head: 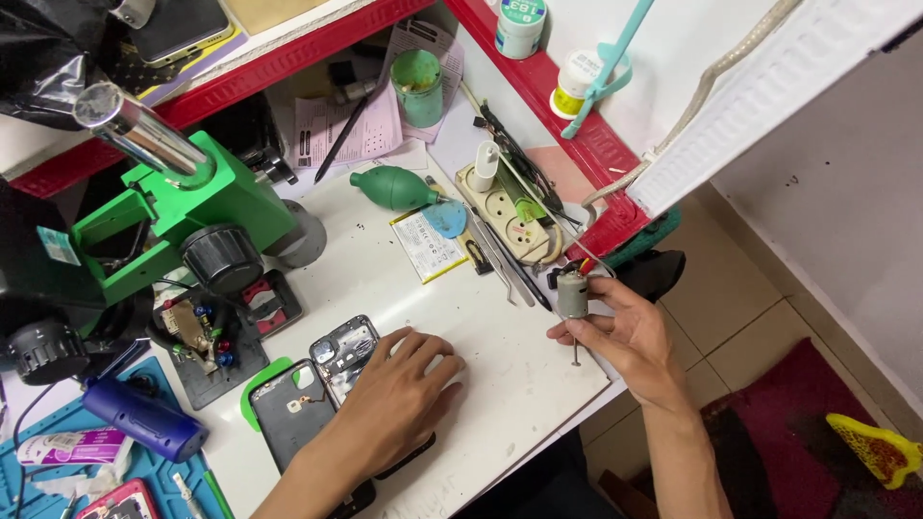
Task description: Disassembling a smartphone using a prying tool to inspect internal components on a repair bench.
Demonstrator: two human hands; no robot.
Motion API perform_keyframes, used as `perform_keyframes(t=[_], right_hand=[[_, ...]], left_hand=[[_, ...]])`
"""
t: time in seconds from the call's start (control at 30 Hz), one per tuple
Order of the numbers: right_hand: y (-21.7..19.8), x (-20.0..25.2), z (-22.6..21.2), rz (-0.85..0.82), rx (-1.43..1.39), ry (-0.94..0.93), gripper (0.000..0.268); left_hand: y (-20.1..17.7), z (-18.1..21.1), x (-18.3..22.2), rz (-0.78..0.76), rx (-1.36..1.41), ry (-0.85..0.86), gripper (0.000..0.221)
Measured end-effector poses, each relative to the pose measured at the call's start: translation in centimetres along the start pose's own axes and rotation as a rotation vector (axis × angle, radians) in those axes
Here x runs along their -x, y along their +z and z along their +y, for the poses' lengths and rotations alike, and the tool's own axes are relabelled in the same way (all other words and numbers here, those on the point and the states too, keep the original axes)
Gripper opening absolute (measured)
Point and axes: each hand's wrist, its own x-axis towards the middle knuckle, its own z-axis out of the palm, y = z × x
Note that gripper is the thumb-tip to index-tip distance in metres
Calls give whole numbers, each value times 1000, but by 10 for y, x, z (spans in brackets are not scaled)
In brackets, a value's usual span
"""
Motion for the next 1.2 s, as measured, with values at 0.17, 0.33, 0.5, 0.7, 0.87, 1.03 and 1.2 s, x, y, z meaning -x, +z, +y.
perform_keyframes(t=[0.17,0.33,0.5,0.7,0.87,1.03,1.2], right_hand=[[11,8,-3,-13,4,-25,43],[25,7,2,54,-33,-12,44],[44,-10,13,138,-328,57,52],[83,-22,-22,184,-637,136,49],[78,-43,15,279,-938,124,58],[77,-51,26,210,-1167,12,89],[82,-45,-6,230,-1014,106,20]], left_hand=[[2,-1,4,35,-18,-5,15],[2,-1,5,43,-2,-5,15],[5,0,11,61,-22,-7,14],[6,0,19,70,-71,-28,16],[4,3,22,75,-39,-41,15],[4,3,23,105,-25,-31,15],[4,2,23,89,-19,-41,15]])
